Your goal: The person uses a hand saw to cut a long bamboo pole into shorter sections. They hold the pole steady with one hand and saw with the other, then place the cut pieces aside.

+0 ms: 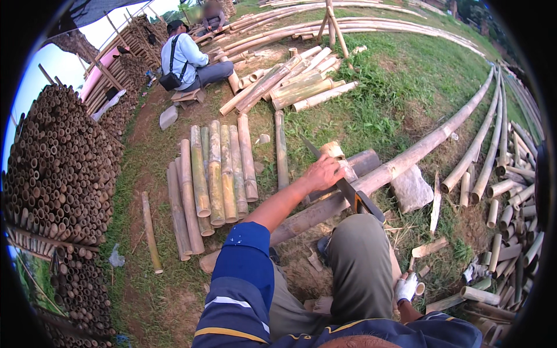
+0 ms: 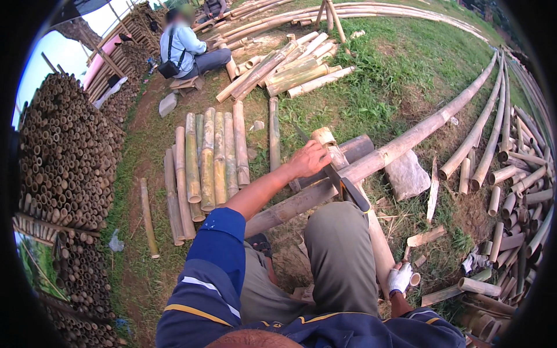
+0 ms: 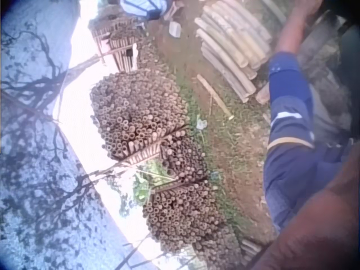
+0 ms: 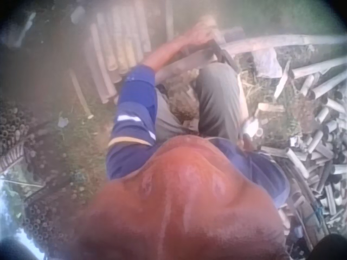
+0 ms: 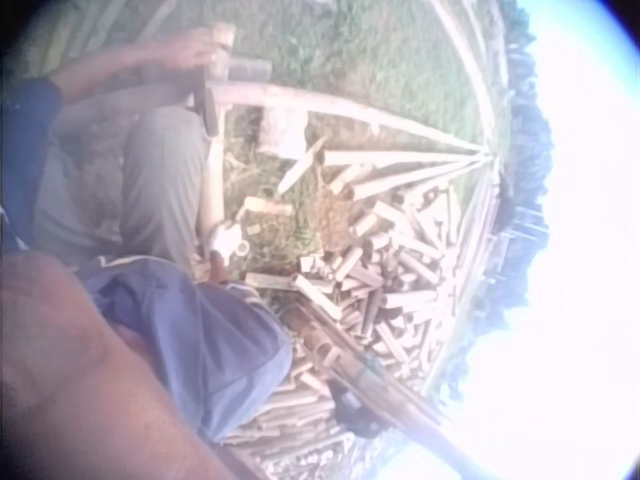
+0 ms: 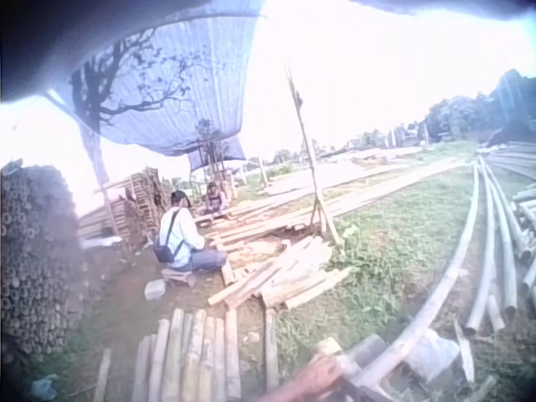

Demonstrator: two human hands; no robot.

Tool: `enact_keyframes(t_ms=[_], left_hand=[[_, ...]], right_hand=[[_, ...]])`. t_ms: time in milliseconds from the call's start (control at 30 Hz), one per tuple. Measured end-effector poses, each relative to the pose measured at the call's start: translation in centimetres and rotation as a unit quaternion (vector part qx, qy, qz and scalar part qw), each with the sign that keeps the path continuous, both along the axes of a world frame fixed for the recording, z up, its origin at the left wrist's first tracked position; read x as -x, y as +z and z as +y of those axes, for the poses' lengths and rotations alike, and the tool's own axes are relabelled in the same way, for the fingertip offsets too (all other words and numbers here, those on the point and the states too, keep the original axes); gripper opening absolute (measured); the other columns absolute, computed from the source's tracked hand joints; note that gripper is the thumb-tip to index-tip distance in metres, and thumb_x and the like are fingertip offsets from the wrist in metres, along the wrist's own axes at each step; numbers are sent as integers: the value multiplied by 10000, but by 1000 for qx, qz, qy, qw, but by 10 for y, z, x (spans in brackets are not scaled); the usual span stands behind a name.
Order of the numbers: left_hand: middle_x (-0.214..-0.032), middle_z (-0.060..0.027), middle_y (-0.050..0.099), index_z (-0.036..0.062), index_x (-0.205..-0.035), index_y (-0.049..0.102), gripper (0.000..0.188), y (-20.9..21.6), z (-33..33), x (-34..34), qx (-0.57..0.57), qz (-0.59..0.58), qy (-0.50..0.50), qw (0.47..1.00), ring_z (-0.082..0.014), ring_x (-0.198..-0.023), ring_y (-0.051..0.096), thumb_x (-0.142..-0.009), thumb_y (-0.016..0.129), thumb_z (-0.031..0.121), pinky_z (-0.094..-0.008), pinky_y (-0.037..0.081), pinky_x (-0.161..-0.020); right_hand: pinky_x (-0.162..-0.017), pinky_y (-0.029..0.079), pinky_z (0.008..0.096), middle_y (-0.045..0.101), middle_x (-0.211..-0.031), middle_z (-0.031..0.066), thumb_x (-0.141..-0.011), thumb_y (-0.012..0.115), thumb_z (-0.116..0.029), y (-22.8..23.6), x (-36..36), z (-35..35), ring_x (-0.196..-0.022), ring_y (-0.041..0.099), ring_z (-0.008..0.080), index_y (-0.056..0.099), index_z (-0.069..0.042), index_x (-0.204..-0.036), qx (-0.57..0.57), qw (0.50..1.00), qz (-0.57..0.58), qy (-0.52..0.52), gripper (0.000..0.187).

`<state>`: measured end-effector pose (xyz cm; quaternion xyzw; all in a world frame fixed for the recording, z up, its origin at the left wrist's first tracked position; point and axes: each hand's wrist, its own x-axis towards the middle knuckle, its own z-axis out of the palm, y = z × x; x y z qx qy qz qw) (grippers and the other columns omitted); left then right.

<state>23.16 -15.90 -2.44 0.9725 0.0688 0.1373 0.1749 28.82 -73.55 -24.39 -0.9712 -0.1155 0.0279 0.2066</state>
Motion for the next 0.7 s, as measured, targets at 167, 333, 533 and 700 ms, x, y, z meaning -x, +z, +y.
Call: enact_keyframes(t_ms=[167, 333, 533, 700], left_hand=[[-1166, -189, 690, 28, -1128, 747, 442, -9, 4, 5, -15, -15, 8, 1000, -400, -1222, 570, -1106, 536, 416, -497, 468, -1112], [-1213, -214, 673, 25, -1126, 742, 445, -6, 0, 1, -15, 2, -8, 1000, -407, -1256, 560, -1111, 523, 412, -504, 456, -1127], [-1295, -231, 672, 1, -1168, 740, 492, -2, 6, 2, -10, 9, -11, 1000, -410, -1308, 552, -1100, 543, 447, -501, 459, -1155], [-1333, -222, 664, 5, -1208, 736, 496, -2, 0, -8, -13, 8, -12, 1000, -412, -1328, 545, -1094, 554, 452, -508, 460, -1157]], right_hand=[[-978, 476, 542, 673, -1158, 263, -1074, 527, -228, 4, -4, 11, -1109, 619, 463, 643, 3, -1262, -24, 1000, 0, 11, 320], [-983, 478, 546, 673, -1156, 260, -1075, 530, -223, -2, 4, 3, -1108, 618, 464, 639, 3, -1264, -20, 1000, 0, 4, 314], [-996, 472, 549, 669, -1189, 272, -1072, 526, -229, -1, -2, 3, -1134, 609, 473, 640, 4, -1276, -25, 1000, 8, 6, 331], [-1008, 484, 543, 668, -1207, 274, -1052, 558, -229, 1, 3, -1, -1141, 617, 466, 637, 0, -1316, -31, 999, 18, -28, 359]])
